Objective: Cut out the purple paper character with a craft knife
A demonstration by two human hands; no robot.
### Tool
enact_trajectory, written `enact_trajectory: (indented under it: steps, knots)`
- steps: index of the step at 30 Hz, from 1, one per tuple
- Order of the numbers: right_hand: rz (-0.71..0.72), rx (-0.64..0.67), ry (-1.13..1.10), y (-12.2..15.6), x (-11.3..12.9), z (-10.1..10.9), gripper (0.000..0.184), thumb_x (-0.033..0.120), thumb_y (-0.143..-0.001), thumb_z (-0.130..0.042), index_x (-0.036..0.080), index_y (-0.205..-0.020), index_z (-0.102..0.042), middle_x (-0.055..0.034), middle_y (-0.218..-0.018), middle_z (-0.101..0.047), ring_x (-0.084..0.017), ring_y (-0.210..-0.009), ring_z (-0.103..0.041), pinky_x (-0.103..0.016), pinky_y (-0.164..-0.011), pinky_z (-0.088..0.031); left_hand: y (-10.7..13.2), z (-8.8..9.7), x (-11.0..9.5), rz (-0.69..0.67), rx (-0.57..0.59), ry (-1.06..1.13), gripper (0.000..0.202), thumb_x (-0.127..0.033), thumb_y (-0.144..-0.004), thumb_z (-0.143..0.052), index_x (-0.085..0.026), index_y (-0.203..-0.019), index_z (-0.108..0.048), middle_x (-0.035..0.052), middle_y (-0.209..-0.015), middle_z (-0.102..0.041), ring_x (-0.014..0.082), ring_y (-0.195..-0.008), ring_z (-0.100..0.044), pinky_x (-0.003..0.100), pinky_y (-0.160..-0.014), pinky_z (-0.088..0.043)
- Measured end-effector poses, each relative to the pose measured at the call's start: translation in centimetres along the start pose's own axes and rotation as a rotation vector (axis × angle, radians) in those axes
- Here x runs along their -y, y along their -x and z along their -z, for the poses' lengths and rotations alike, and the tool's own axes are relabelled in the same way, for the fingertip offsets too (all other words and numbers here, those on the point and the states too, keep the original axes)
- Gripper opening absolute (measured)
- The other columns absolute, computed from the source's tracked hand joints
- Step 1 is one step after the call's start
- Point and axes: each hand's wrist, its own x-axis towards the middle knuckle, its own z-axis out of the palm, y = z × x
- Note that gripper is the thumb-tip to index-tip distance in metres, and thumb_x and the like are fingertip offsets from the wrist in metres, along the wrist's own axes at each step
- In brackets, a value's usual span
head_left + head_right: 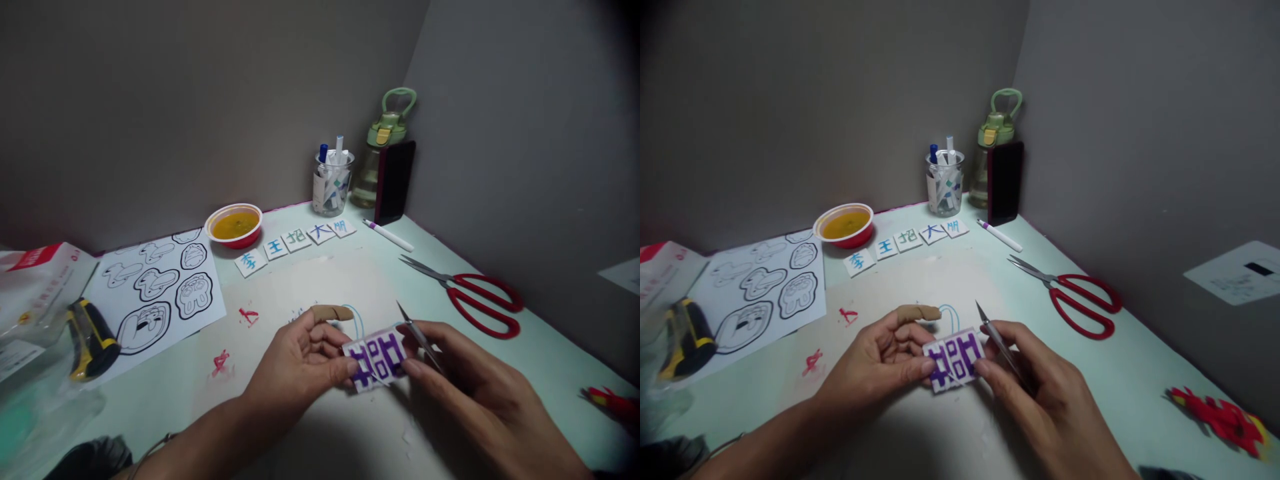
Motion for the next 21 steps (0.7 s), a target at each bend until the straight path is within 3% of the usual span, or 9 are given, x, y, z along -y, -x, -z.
enact_trajectory:
  steps: [7,11,14,18,21]
  knots:
    - [-0.012,0.073,-0.068,0.3,-0.7,-0.2,0.028,0.041,-0.093,-0.059,0.024,-0.115,-0.063,-0.0048,-0.089,-0.070,-0.025,-0.095,-0.069,-0.025,-0.063,-0.056,-0.1,0.0,-0.1,0.012,-0.010,-0.027,0.056,-0.019,-0.065,-0.086,-0.013,-0.113,-0.059,-0.0005,-0.082,-0.062,0.0095,-0.065,-0.061,0.023,-0.064,-0.054]
    - [-0.023,0.079,-0.100,0.3,-0.8,-0.2,0.035,0.042,-0.092,-0.061,0.024,-0.123,-0.060,-0.0072,-0.102,-0.070,-0.026,-0.101,-0.067,-0.029,-0.073,-0.058,0.0,0.0,-0.2,0.018,-0.018,-0.087,0.056,-0.022,-0.067,-0.085,-0.013,-0.116,-0.058,-0.0002,-0.083,-0.061,0.0096,-0.069,-0.059,0.023,-0.066,-0.050]
    - [-0.050,0.135,-0.155,0.1,-0.2,-0.3,0.032,0.042,-0.091,-0.062,0.023,-0.117,-0.064,-0.0069,-0.100,-0.070,-0.023,-0.091,-0.067,-0.030,-0.073,-0.057,0.0,0.2,-0.2,0.005,-0.004,-0.156,0.054,-0.028,-0.072,-0.081,-0.014,-0.119,-0.057,0.0006,-0.085,-0.060,0.0105,-0.071,-0.057,0.024,-0.068,-0.046]
    - [-0.093,0.166,-0.179,0.2,0.6,-0.6,0.022,0.044,-0.093,-0.058,0.023,-0.089,-0.064,-0.0008,-0.074,-0.059,-0.016,-0.067,-0.056,-0.025,-0.057,-0.049,0.1,0.2,-0.1,-0.017,-0.029,-0.372,0.064,-0.039,-0.071,-0.080,-0.016,-0.126,-0.056,0.0034,-0.093,-0.057,0.0150,-0.079,-0.054,0.029,-0.071,-0.042]
    - [-0.101,0.159,-0.235,0.4,0.7,-1.0,0.020,0.043,-0.091,-0.061,0.023,-0.087,-0.063,0.0001,-0.075,-0.057,-0.015,-0.066,-0.053,-0.024,-0.057,-0.046,0.2,0.1,0.2,-0.024,-0.008,-0.480,0.065,-0.040,-0.072,-0.078,-0.016,-0.128,-0.055,0.0040,-0.094,-0.057,0.0174,-0.081,-0.053,0.032,-0.072,-0.042]
